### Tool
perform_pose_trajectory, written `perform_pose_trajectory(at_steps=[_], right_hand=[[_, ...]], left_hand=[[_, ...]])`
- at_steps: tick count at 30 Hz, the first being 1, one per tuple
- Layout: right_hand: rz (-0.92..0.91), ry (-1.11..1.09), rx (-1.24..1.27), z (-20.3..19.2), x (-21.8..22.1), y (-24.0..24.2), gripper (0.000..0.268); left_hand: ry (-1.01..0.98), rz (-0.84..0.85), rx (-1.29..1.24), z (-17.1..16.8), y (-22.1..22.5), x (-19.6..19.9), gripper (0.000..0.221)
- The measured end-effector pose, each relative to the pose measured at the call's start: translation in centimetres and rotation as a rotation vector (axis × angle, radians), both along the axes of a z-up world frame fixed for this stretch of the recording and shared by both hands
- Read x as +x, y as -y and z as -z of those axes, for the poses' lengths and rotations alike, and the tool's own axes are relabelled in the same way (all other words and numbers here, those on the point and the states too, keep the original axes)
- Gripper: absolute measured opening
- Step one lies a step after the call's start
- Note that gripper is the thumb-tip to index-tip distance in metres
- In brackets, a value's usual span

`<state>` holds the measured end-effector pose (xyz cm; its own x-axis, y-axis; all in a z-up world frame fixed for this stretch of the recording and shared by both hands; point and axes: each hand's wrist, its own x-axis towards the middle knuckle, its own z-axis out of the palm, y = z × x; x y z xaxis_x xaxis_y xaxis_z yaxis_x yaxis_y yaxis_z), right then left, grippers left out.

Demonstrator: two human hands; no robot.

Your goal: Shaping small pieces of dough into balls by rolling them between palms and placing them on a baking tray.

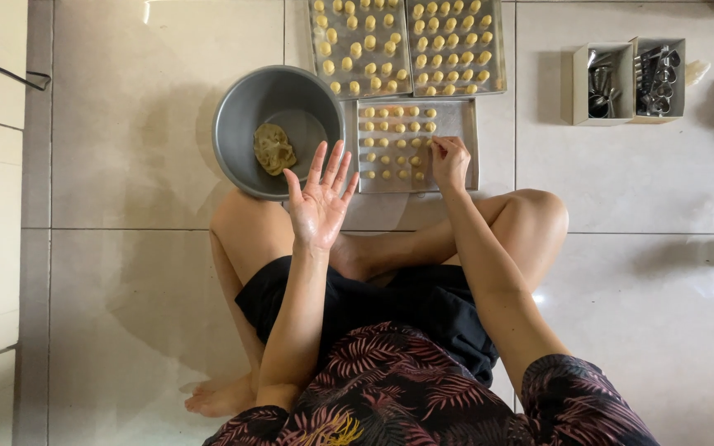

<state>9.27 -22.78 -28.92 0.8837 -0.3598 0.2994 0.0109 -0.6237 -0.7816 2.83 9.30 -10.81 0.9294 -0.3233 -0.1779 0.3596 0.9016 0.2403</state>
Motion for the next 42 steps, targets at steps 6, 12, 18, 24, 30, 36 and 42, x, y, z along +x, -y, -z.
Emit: perform_pose_trajectory(at_steps=[6,12,18,24,30,36,42], right_hand=[[-0.06,0.009,0.015,-1.5,-0.5,-1.0,0.033],[0.01,0.031,-0.006,-0.1,0.2,-0.2,0.026],[0.006,0.027,-0.082,-1.2,-0.2,-1.2,0.021],[0.026,0.027,-0.106,-0.4,0.1,-0.4,0.021],[0.034,0.017,-0.146,0.0,-0.2,-0.8,0.016],[0.1,0.091,-0.023,-1.8,-0.2,-1.8,0.035],[0.047,0.252,0.018,-10.7,-1.0,-5.8,0.039]], left_hand=[[-0.009,-0.013,0.003,-0.2,-0.2,-0.4,0.084],[-0.019,-0.027,-0.005,-0.1,-0.6,-0.3,0.085],[-0.025,-0.036,-0.021,-0.5,-0.7,-0.2,0.085],[-0.037,-0.036,-0.034,-0.5,-0.7,-0.2,0.085],[-0.055,-0.075,-0.002,-0.8,-1.1,-0.1,0.085],[0.044,-0.22,0.359,0.9,-6.3,1.9,0.07],[0.164,-0.479,1.313,0.2,-9.6,4.0,0.031]])
